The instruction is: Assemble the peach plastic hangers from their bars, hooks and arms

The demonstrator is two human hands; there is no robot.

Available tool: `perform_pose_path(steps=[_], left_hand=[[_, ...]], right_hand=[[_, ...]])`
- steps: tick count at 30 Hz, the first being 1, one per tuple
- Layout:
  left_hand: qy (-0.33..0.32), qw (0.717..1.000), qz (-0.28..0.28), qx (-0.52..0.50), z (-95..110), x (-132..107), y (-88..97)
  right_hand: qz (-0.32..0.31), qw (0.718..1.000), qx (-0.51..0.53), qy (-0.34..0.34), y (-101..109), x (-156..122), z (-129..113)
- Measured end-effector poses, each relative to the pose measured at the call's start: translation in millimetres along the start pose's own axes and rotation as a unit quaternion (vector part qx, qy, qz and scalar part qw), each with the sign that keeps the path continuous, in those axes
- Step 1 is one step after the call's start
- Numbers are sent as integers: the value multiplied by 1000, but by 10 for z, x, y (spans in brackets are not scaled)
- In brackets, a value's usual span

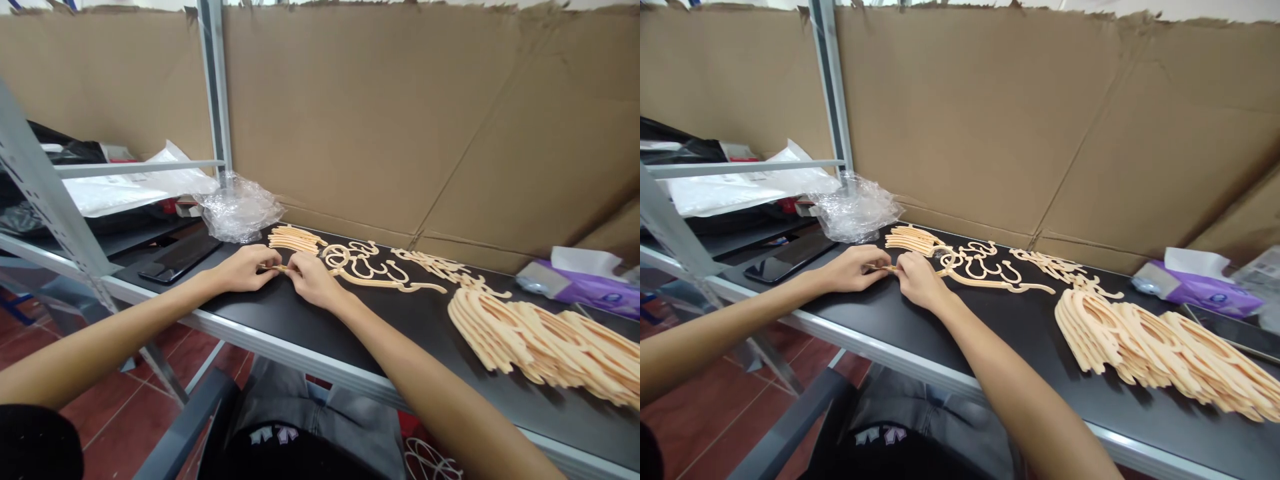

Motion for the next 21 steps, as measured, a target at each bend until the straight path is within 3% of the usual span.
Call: perform_pose_path(steps=[9, 16, 21], left_hand=[[6, 999, 17, -26, 10, 10, 12], [65, 996, 27, -59, -27, 23, 26], [62, 997, -8, 48, -11, 49, -12]], right_hand=[[-6, 998, -59, 32, 37, -23, -58], [-16, 995, -88, 33, 33, -21, -67], [-22, 996, -84, 23, 15, -7, -57]])
Point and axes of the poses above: each hand's wrist, its own x-axis towards the middle knuckle, its own y-axis out of the back of the hand, z = x × y, the point moved 2 cm from there along x, towards the middle knuckle, and after that the axes turned 11 degrees about -x, right-handed, at the moved point
